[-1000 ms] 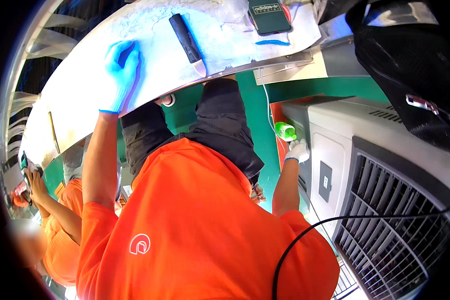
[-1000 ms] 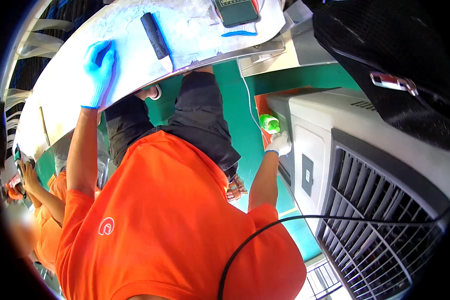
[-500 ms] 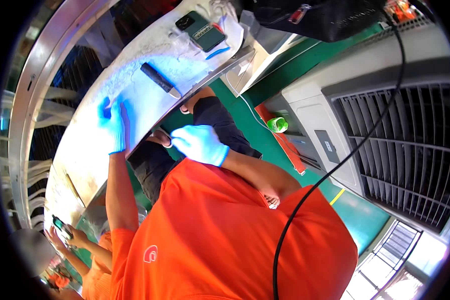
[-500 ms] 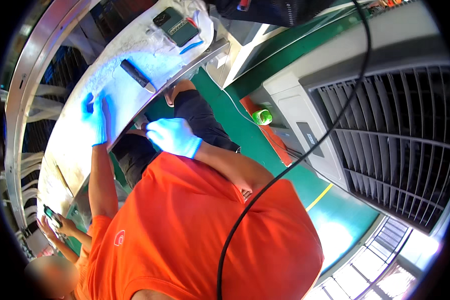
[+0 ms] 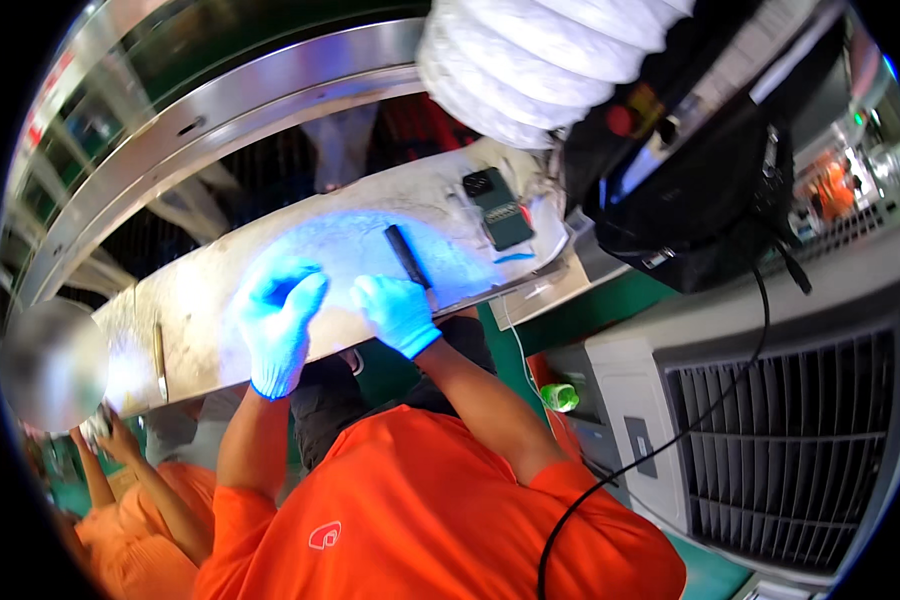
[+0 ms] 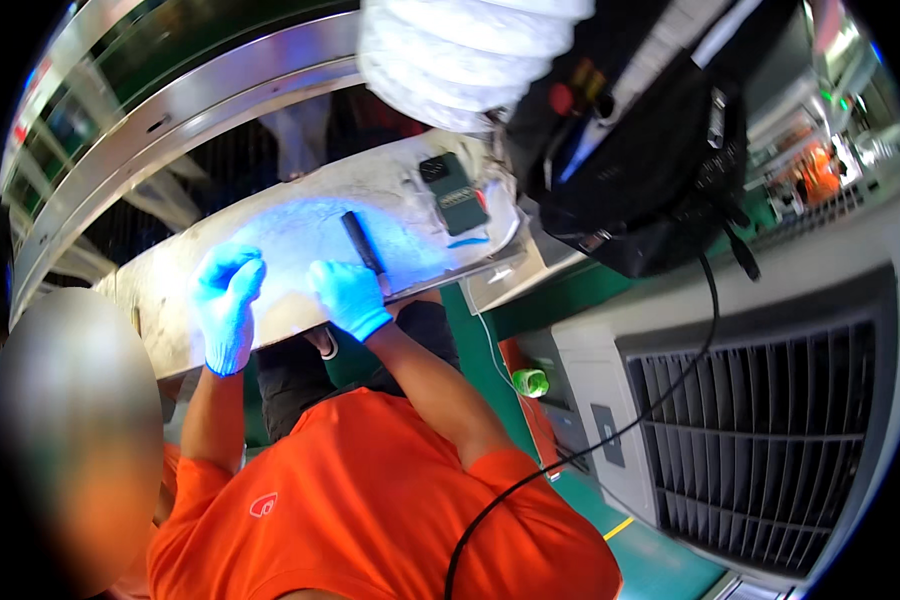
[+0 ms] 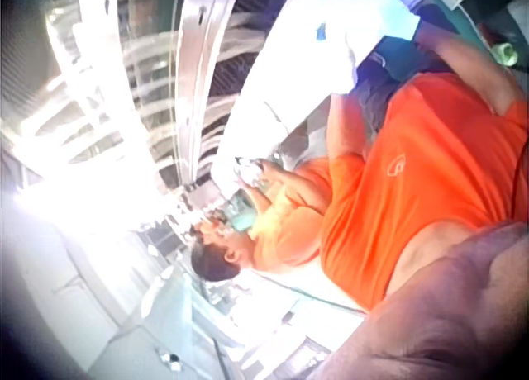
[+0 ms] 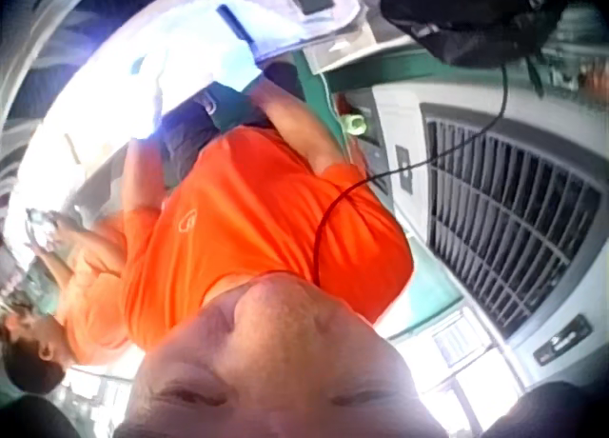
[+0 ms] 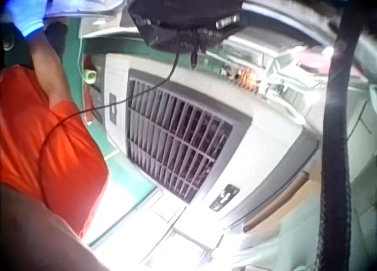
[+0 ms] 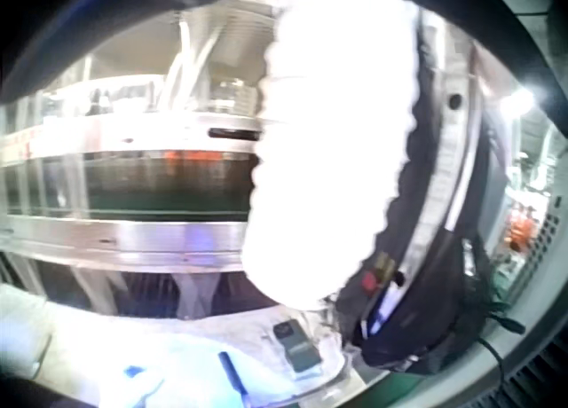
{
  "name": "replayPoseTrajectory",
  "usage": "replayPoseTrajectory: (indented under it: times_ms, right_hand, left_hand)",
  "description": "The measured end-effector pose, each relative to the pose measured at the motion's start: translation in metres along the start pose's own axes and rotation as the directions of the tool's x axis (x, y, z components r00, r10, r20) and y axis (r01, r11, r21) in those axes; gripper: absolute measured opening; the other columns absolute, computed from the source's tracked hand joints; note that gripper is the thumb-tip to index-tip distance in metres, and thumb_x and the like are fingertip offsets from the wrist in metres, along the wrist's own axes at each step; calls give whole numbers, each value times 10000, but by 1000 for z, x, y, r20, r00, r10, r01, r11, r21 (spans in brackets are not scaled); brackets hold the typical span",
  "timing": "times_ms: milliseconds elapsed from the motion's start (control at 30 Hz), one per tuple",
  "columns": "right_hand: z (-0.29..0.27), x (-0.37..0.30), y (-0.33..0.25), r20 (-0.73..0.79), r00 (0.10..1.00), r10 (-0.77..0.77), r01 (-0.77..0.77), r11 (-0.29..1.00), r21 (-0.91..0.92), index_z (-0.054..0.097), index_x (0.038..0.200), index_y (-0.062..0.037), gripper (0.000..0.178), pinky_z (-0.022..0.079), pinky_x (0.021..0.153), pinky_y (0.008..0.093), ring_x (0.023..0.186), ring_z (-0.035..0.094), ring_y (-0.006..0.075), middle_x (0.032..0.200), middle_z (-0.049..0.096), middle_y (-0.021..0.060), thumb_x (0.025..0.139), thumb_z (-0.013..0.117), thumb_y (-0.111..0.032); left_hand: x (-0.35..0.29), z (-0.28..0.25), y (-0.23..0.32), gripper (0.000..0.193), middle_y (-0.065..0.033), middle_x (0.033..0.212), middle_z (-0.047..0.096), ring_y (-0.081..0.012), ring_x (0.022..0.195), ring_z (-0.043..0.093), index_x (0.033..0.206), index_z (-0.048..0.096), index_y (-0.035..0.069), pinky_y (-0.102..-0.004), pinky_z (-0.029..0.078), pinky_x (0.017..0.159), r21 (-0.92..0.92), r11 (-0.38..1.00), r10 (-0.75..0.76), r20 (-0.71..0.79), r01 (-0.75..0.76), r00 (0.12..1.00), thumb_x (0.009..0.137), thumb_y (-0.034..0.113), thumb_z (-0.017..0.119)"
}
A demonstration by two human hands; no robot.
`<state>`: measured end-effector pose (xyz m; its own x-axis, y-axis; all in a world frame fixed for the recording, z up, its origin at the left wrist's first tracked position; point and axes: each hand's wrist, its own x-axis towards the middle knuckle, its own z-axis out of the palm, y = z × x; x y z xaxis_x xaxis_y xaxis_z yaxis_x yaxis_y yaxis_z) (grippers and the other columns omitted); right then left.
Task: The person assembles a sneaker by hand in a factory setting. They pick up a shoe upper and a sole, align them, and press them together. The person then uses a handheld tool to apply pressure to the sole and inspects the shoe by turning it over and checking the seams.
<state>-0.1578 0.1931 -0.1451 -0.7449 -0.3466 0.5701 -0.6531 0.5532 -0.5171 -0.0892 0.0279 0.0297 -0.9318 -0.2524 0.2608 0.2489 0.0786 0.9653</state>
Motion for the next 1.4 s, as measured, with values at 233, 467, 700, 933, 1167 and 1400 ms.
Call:
replayPoseTrajectory:
  times_ms: [233, 467, 700, 933, 1167, 1400]
  right_hand:
    - [10, -2, 10, 11, 999, -47, 45, 993, 111, 744, 1028, -122, 149, 594, 681, 458, 770, 756, 339, 889, 749, 119, 963, 785, -250]
    - [-5, 8, 4, -12, 997, 75, -74, 996, 49, 809, 1085, -62, 202, 628, 767, 448, 835, 772, 388, 936, 788, 168, 933, 846, -190]
    - [-37, 9, 11, -104, 984, 143, -170, 927, -334, 715, 1322, -25, 439, 479, 1127, 582, 1319, 598, 450, 1398, 687, 216, 931, 803, -205]
    - [-49, 50, 53, 72, 929, 363, -300, 853, -427, 695, 1402, -25, 458, 516, 1102, 534, 1267, 655, 449, 1380, 707, 227, 947, 721, -75]
    - [-9, 57, 68, 150, 986, 72, -11, 927, -374, 653, 1427, 20, 461, 413, 1232, 568, 1438, 549, 422, 1456, 667, 233, 995, 672, -137]
    - [-11, 59, 64, 100, 984, 144, -104, 938, -331, 661, 1430, 7, 473, 432, 1224, 560, 1427, 562, 440, 1470, 662, 237, 992, 705, -166]
  left_hand:
    - [14, 16, 41, 191, -78, 888, 774, -203, 747, 740, 1003, 826, 81, -343, 597, 696, 277, 882, 300, 292, -380, 908, 870, 187, 914]
    - [75, -54, -170, 233, -155, 956, 802, -236, 863, 781, 1057, 815, 27, -403, 628, 830, 389, 871, -141, -387, 299, 911, 965, 241, 796]
    - [65, -58, -161, 238, -225, 1032, 779, -438, 982, 761, 1022, 789, 89, -531, 601, 897, 676, 701, -37, -284, 228, 958, 945, 309, 742]
    - [67, -58, -148, 255, -215, 1082, 774, -446, 1010, 749, 1067, 761, 90, -539, 585, 935, 681, 681, -114, -263, 268, 958, 990, 321, 688]
    - [70, -55, -148, 283, -239, 1046, 773, -461, 968, 751, 1004, 748, 58, -563, 585, 891, 706, 652, -112, -273, 278, 955, 1006, 321, 643]
    - [83, -56, -142, 274, -254, 1047, 769, -471, 957, 752, 994, 753, 45, -584, 586, 880, 748, 593, -156, -255, 297, 954, 981, 282, 615]
